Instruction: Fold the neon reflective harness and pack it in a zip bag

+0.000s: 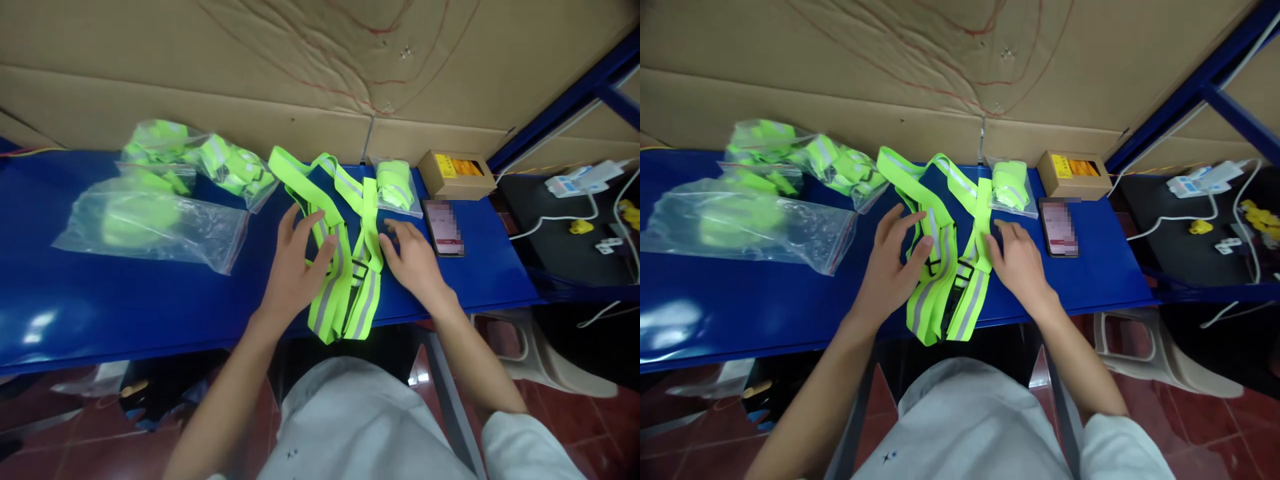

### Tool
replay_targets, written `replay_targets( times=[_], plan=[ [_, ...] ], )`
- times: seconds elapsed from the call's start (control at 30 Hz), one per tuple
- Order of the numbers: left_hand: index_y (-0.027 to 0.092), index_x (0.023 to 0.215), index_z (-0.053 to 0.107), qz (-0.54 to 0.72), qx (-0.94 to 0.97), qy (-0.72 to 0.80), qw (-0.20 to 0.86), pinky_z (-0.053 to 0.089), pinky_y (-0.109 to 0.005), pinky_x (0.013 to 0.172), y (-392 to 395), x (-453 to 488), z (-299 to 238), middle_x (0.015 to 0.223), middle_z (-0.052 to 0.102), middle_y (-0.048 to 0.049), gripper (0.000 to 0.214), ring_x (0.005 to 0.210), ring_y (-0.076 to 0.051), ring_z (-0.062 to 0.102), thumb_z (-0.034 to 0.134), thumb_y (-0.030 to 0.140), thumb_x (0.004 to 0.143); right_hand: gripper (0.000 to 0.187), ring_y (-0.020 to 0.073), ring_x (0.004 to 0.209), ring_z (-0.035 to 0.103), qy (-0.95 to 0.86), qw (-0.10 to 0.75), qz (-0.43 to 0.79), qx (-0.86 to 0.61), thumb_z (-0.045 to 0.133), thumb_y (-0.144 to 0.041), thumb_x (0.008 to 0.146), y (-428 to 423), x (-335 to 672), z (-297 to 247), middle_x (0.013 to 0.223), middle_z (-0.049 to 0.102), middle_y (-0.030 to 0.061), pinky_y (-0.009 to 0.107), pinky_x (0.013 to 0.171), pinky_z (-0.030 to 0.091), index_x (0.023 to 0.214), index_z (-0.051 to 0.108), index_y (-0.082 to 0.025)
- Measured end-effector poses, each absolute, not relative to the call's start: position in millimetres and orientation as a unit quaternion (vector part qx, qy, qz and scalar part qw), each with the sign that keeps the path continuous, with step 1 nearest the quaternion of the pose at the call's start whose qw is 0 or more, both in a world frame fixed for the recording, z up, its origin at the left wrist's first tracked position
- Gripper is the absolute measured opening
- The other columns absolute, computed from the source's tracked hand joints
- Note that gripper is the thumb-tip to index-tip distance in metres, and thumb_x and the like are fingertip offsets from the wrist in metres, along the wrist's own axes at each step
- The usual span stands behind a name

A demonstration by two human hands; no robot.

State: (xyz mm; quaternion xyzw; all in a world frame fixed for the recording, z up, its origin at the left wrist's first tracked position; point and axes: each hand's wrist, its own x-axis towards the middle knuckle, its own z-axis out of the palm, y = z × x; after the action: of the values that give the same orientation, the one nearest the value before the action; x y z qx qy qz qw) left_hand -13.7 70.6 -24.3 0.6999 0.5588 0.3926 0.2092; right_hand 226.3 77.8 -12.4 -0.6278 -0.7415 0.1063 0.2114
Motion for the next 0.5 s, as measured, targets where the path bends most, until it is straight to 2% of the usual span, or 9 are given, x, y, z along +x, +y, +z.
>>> replay_targets(
  times=[0.07,0.13,0.23,0.3,0.4,0.5],
  plan=[
    [0.025,0.156,0.049,0.362,0.661,0.606,0.254,0.040,-0.060,0.126,61.7,-7.3,-33.6,0.172,0.033,-0.0203,0.063,0.166,-0.038,0.023,0.060,0.056,0.103,0.054,0.0391,0.131,0.064,-0.736,0.202,0.124,-0.635,0.044,-0.044,0.108,66.3,223.9,-26.7,0.139,0.067,0.0221,0.054,0.114,0.052,0.149,0.061,-0.012],
    [0.026,0.159,0.045,0.327,0.648,0.630,0.277,0.037,-0.067,0.125,59.4,5.1,-42.6,0.176,0.024,-0.0220,0.068,0.167,-0.043,0.016,0.065,0.053,0.100,0.055,0.0380,0.133,0.063,-0.733,0.202,0.141,-0.634,0.044,-0.043,0.109,66.4,214.3,-36.0,0.143,0.064,0.0211,0.052,0.115,0.052,0.151,0.059,-0.012],
    [0.026,0.156,0.048,0.305,0.667,0.619,0.281,0.030,-0.071,0.127,63.0,25.8,-49.6,0.176,0.025,-0.0223,0.062,0.168,-0.043,0.013,0.066,0.042,0.100,0.056,0.0378,0.130,0.065,-0.735,0.216,0.163,-0.622,0.041,-0.038,0.109,75.9,200.3,-41.9,0.143,0.062,0.0225,0.053,0.111,0.054,0.153,0.057,-0.008],
    [0.025,0.155,0.049,0.315,0.674,0.610,0.273,0.031,-0.070,0.127,65.4,34.7,-50.6,0.177,0.023,-0.0222,0.057,0.168,-0.042,0.013,0.064,0.038,0.101,0.055,0.0369,0.126,0.066,-0.739,0.231,0.179,-0.606,0.042,-0.034,0.107,81.1,197.4,-43.1,0.142,0.060,0.0236,0.052,0.108,0.055,0.153,0.056,-0.007],
    [0.021,0.152,0.052,0.358,0.667,0.608,0.240,0.039,-0.063,0.126,64.1,34.8,-49.4,0.176,0.022,-0.0241,0.053,0.167,-0.040,0.021,0.060,0.038,0.103,0.052,0.0344,0.128,0.066,-0.732,0.271,0.205,-0.590,0.044,-0.034,0.107,81.5,202.9,-42.9,0.142,0.060,0.0220,0.051,0.109,0.056,0.152,0.057,-0.012],
    [0.021,0.143,0.059,0.405,0.664,0.596,0.201,0.048,-0.057,0.121,54.6,22.2,-44.4,0.165,0.041,-0.0213,0.042,0.160,-0.035,0.037,0.057,0.039,0.105,0.050,0.0330,0.138,0.060,-0.730,0.303,0.214,-0.574,0.044,-0.038,0.109,71.9,213.2,-39.7,0.147,0.059,0.0200,0.050,0.116,0.052,0.153,0.056,-0.017]
  ],
)
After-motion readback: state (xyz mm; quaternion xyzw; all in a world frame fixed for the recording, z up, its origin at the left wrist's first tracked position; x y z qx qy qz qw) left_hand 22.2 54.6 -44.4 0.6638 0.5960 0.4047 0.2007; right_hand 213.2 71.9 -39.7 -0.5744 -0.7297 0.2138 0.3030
